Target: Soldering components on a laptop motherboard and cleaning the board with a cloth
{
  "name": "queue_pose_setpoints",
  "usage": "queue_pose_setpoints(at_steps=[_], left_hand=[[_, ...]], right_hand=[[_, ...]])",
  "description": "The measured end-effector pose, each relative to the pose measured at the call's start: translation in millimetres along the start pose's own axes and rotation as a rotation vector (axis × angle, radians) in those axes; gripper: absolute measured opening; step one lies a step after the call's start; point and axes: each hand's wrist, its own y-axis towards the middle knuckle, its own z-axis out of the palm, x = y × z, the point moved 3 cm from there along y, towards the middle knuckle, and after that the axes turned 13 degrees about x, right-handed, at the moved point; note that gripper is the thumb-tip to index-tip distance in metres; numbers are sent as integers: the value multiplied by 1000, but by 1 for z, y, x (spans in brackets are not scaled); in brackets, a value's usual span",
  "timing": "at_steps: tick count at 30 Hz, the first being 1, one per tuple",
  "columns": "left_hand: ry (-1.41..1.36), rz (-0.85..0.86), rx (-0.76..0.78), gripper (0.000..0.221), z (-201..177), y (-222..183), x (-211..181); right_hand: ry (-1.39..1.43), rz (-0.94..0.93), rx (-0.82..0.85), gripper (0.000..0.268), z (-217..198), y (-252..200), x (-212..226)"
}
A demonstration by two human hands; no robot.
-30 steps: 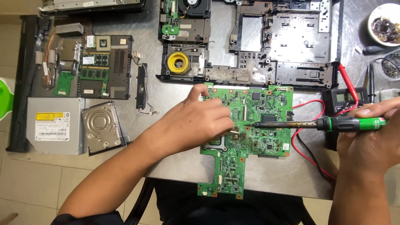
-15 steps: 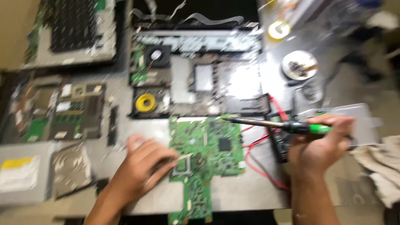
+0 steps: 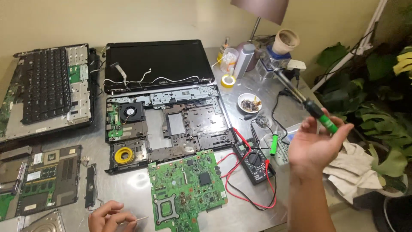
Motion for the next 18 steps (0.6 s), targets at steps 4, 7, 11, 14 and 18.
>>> queue_pose_setpoints(at_steps=[4, 7, 11, 14, 18], left_hand=[[-88, -384, 205, 13, -4, 21, -13], [36, -313, 276, 9, 10, 18, 11], [79, -96, 255, 5, 27, 29, 40], [24, -45, 118, 6, 24, 25, 35], [-6, 94, 100, 11, 22, 26, 31]], right_hand=[[38, -90, -105, 31, 45, 26, 14], [-37, -130, -142, 35, 44, 92, -8], [-191, -177, -153, 34, 64, 154, -38], [-284, -229, -97, 28, 63, 203, -67], [-603, -257, -14, 34, 72, 238, -88]])
